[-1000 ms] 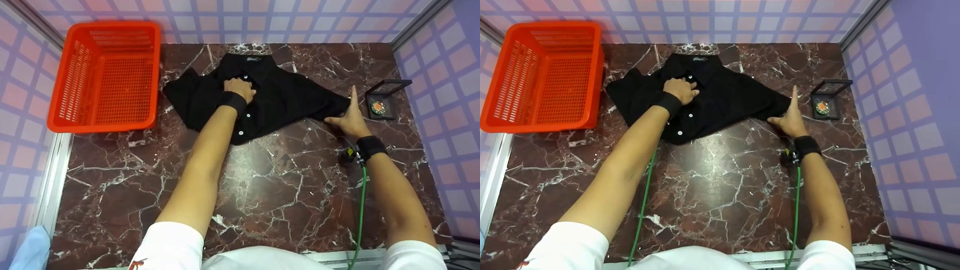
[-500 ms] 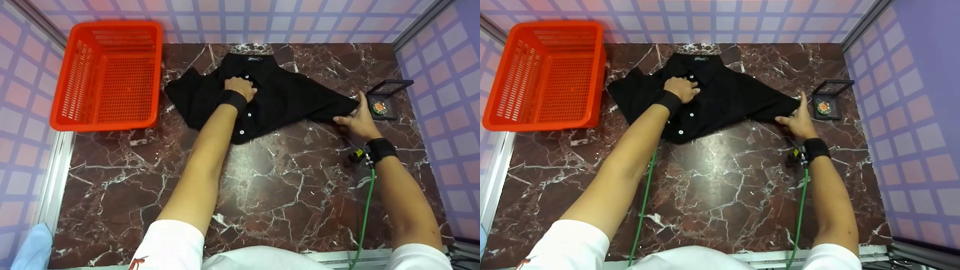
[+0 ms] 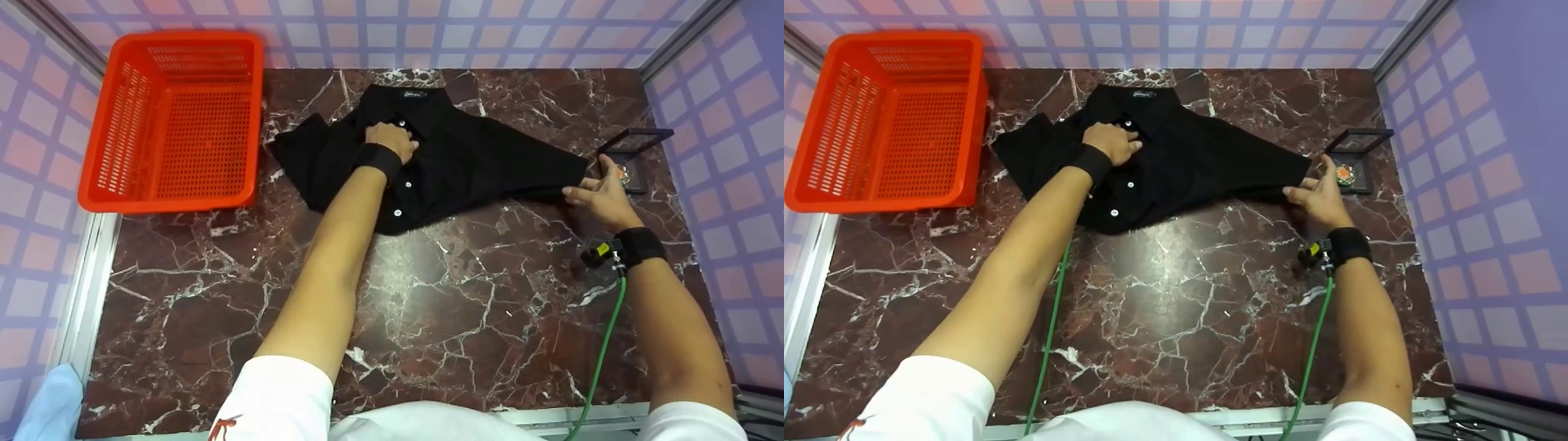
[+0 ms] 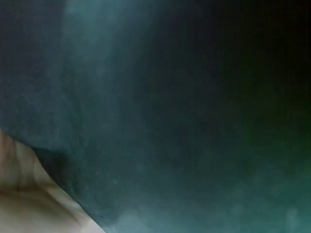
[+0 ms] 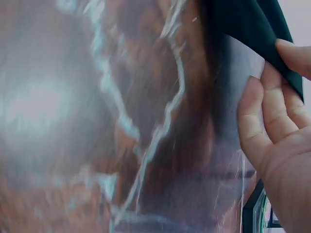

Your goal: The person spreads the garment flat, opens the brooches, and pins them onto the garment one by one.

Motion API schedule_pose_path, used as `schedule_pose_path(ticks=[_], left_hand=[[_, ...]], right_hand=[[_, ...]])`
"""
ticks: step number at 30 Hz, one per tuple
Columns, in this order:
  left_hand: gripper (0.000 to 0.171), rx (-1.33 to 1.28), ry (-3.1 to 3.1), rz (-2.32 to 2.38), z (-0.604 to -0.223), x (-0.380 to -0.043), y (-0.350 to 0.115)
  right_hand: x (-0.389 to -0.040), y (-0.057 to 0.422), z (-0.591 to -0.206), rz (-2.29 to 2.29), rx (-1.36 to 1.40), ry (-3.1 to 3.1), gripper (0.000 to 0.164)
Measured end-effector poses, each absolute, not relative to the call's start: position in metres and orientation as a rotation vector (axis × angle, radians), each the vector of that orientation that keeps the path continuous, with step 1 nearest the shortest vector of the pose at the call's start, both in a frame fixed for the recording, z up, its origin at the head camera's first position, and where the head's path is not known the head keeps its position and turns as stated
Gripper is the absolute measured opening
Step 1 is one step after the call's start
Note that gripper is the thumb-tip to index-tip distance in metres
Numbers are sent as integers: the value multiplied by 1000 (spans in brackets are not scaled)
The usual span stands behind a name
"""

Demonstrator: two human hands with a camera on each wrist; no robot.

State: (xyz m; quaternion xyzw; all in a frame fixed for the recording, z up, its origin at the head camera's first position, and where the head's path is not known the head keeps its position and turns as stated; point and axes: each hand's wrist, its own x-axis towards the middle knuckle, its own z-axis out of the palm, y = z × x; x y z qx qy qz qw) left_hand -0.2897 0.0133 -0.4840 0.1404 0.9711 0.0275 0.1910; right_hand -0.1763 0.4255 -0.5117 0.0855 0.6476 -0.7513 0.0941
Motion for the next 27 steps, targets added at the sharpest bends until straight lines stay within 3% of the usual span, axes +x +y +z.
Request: schedule_pose_path(ticks=[6, 13, 27], left_hand=[[53, 372, 2721, 61, -491, -295, 13], [52, 373, 2713, 70, -495, -298, 16], [52, 382, 2713, 84, -489, -297, 14]], right_hand=[[-177, 415, -512, -2492, 215, 1637, 98], [-179, 410, -517, -2403, 193, 1784, 78], [-172, 431, -502, -2154, 353, 1874, 95]])
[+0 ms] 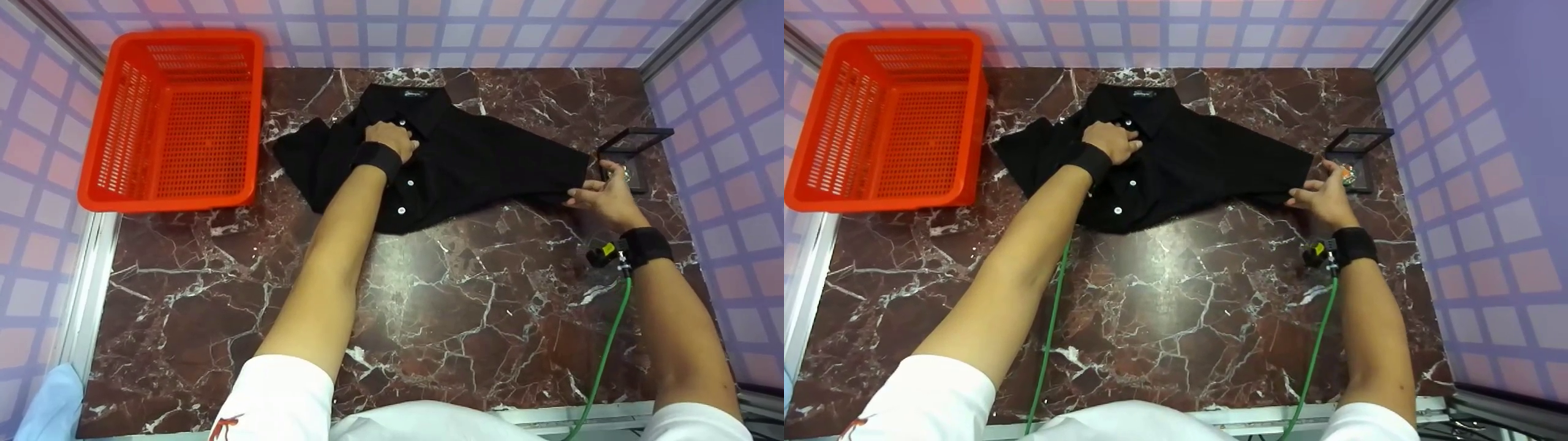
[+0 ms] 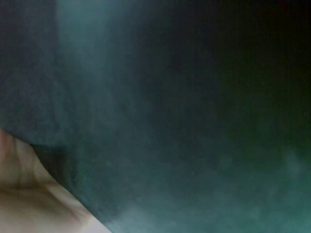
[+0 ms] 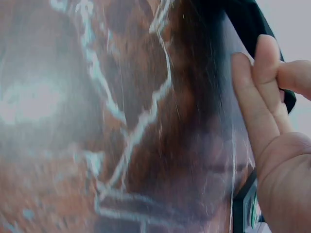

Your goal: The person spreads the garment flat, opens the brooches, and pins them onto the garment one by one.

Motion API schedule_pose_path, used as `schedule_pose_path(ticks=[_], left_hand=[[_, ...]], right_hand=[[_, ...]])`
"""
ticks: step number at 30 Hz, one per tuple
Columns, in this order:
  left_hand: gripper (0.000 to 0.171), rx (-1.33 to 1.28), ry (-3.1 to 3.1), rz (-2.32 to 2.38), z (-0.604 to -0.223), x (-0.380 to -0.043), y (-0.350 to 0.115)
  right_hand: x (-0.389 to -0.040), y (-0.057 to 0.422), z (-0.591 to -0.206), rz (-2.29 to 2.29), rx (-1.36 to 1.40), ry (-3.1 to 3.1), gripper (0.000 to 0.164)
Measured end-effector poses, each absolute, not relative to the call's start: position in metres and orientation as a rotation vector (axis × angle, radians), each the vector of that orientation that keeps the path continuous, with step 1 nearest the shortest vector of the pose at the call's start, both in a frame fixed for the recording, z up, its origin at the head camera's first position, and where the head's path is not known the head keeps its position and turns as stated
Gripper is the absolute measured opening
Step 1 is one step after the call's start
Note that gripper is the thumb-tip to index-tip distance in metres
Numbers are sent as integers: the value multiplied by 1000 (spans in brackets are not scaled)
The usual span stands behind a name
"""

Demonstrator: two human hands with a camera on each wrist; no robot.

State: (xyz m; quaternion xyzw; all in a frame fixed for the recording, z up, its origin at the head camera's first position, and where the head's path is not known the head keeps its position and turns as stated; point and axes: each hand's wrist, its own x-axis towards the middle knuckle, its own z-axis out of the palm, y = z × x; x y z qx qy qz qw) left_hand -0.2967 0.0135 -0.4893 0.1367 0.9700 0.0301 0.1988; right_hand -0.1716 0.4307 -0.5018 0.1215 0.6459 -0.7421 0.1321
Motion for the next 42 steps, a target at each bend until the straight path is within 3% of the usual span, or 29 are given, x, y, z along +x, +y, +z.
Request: schedule_pose_path(ticks=[8, 15, 23, 25, 32, 37, 42], left_hand=[[53, 366, 2693, 93, -483, -295, 10], [54, 386, 2708, 80, -484, -293, 11], [57, 349, 2722, -26, -493, -291, 20], [58, 329, 2717, -54, -495, -291, 23], [59, 315, 2703, -55, -499, -289, 24], [58, 311, 2709, -31, -497, -289, 22], [56, 298, 2695, -10, -494, -286, 22]], right_hand=[[-185, 415, -515, -1758, 473, 2398, 84], [-194, 393, -521, -876, 461, 3029, 61], [-201, 361, -519, -740, 690, 3071, 61], [-205, 349, -521, -795, 593, 3171, 58], [-226, 281, -522, -823, -134, 3296, 47], [-244, 221, -514, -636, -256, 3057, 57], [-260, 188, -516, -581, -143, 2857, 59]])
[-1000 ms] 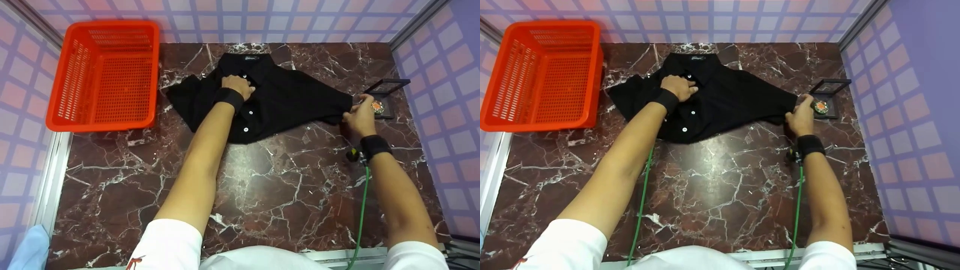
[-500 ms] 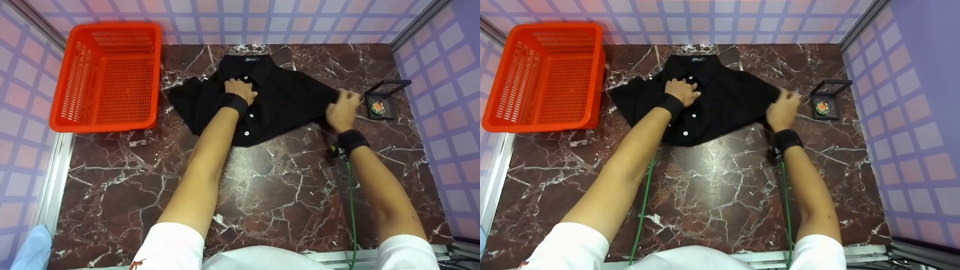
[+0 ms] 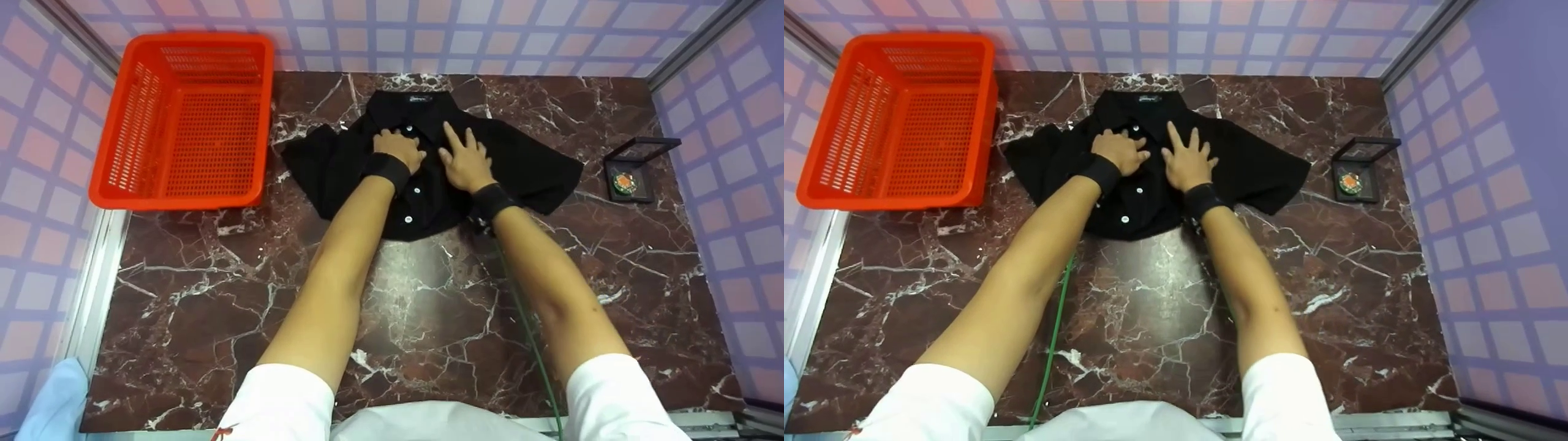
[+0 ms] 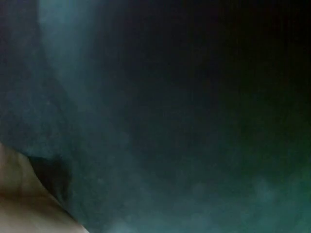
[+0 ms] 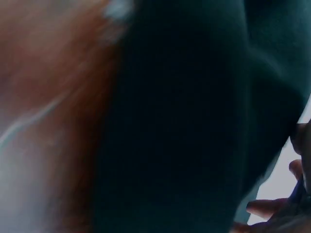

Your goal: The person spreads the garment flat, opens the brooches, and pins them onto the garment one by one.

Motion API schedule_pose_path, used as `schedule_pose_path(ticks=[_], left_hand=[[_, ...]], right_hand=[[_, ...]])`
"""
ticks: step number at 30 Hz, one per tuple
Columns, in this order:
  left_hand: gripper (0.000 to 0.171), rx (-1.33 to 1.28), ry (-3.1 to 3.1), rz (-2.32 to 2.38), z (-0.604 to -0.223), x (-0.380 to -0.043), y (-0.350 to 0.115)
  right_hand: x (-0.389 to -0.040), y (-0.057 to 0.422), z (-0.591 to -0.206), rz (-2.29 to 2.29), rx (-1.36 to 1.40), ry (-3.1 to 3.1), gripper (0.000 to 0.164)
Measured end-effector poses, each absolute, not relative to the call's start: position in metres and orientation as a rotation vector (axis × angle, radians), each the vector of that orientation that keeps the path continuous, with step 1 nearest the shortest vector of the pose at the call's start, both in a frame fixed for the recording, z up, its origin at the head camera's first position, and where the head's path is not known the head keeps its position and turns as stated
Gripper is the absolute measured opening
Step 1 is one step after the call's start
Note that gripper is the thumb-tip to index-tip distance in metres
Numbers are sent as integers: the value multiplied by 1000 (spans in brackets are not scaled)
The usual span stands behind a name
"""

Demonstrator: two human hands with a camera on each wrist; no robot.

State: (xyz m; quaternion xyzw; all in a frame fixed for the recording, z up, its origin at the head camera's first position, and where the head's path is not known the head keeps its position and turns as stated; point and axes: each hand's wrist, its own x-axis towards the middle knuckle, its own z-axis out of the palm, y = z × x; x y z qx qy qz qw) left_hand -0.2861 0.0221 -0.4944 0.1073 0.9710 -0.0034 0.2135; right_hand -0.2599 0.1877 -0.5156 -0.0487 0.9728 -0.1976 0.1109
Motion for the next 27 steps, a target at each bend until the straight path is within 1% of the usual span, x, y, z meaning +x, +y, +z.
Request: schedule_pose_path(ticks=[5, 8, 12, 17, 20, 22, 24, 27], left_hand=[[59, 348, 2674, 35, -493, -282, 16], [62, 390, 2679, 66, -491, -281, 4], [68, 487, 2659, 183, -490, -286, -7], [61, 639, 2706, 396, -478, -288, -40], [55, 695, 2763, 458, -472, -280, -61], [55, 728, 2773, 473, -469, -272, -73], [57, 751, 2749, 502, -468, -263, -83], [66, 731, 2650, 542, -464, -251, -95]], right_hand=[[-267, 173, -525, -413, -40, 2815, 57], [-269, 166, -529, -317, -47, 2815, 60], [-268, 169, -530, -260, -46, 2814, 62], [-271, 165, -523, -240, -54, 2773, 63], [-271, 167, -522, -243, -53, 2756, 64], [-272, 168, -521, -244, -48, 2751, 64], [-272, 168, -520, -244, -45, 2745, 64], [-273, 168, -518, -247, -48, 2738, 64]])
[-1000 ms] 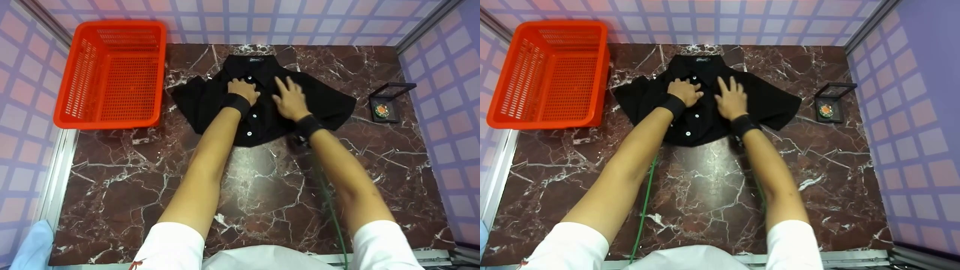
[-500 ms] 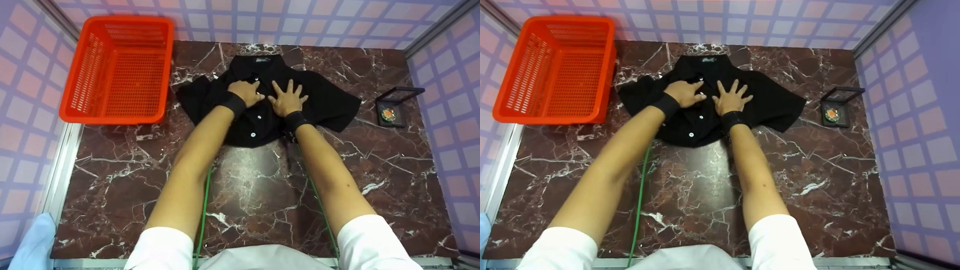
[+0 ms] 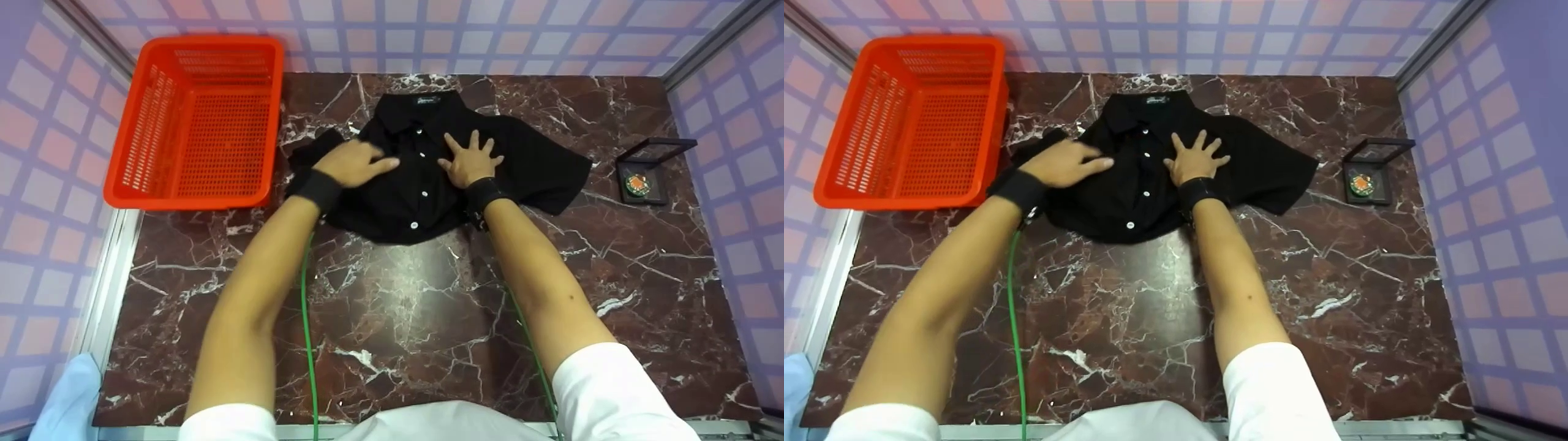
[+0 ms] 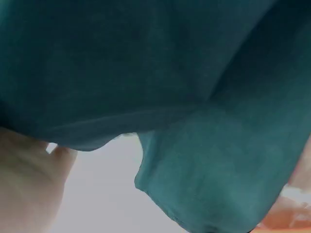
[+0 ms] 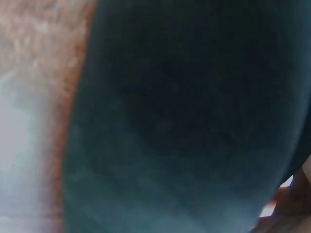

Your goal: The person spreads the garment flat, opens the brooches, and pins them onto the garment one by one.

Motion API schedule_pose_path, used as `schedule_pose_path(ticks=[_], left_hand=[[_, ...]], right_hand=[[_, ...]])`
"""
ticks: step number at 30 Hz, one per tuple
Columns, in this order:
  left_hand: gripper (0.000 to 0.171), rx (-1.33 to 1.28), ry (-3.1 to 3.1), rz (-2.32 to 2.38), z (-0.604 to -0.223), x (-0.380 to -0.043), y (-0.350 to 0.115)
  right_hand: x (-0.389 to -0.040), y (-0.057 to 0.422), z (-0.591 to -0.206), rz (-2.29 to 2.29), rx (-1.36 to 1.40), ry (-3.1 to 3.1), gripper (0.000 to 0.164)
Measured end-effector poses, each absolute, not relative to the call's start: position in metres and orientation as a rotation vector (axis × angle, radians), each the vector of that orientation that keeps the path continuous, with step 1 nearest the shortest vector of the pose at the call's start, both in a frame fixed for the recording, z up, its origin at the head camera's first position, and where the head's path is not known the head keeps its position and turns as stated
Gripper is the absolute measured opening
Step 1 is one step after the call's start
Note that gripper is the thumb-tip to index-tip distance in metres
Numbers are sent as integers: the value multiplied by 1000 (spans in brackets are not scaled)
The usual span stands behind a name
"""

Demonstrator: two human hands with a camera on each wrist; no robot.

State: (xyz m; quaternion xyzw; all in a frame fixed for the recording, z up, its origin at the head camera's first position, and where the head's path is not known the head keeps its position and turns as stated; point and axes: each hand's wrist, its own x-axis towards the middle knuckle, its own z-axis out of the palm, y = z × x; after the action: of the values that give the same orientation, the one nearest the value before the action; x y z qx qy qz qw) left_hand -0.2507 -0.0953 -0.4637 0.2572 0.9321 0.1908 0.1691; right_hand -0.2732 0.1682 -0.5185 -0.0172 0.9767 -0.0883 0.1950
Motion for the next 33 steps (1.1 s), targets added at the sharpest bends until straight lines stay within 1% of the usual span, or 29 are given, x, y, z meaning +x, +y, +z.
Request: schedule_pose_path(ticks=[5, 7, 9, 13, 15, 17, 19, 21, 26, 28, 33], left_hand=[[85, 562, 2479, 530, -453, -235, -110], [86, 490, 2474, 539, -450, -234, -113], [80, 422, 2534, 559, -449, -234, -116], [51, 187, 2728, 571, -454, -239, -121], [42, 47, 2777, 519, -458, -241, -123], [44, -54, 2784, 437, -463, -241, -125], [47, -101, 2781, 354, -468, -241, -126], [47, -123, 2784, 290, -474, -241, -127], [37, -113, 2839, 201, -486, -243, -122], [35, -61, 2887, 154, -492, -244, -122], [33, 172, 2948, 15, -503, -248, -124]], right_hand=[[-274, 168, -519, -250, -50, 2738, 65], [-275, 168, -520, -249, -47, 2739, 65], [-277, 168, -521, -253, -47, 2737, 65], [-279, 167, -521, -257, -45, 2726, 65], [-279, 168, -520, -259, -45, 2718, 65], [-279, 169, -520, -261, -44, 2714, 65], [-279, 170, -521, -266, -46, 2713, 65], [-278, 171, -521, -274, -49, 2711, 65], [-278, 174, -520, -278, -53, 2698, 66], [-278, 175, -520, -276, -59, 2692, 66], [-279, 175, -519, -272, -79, 2683, 67]])
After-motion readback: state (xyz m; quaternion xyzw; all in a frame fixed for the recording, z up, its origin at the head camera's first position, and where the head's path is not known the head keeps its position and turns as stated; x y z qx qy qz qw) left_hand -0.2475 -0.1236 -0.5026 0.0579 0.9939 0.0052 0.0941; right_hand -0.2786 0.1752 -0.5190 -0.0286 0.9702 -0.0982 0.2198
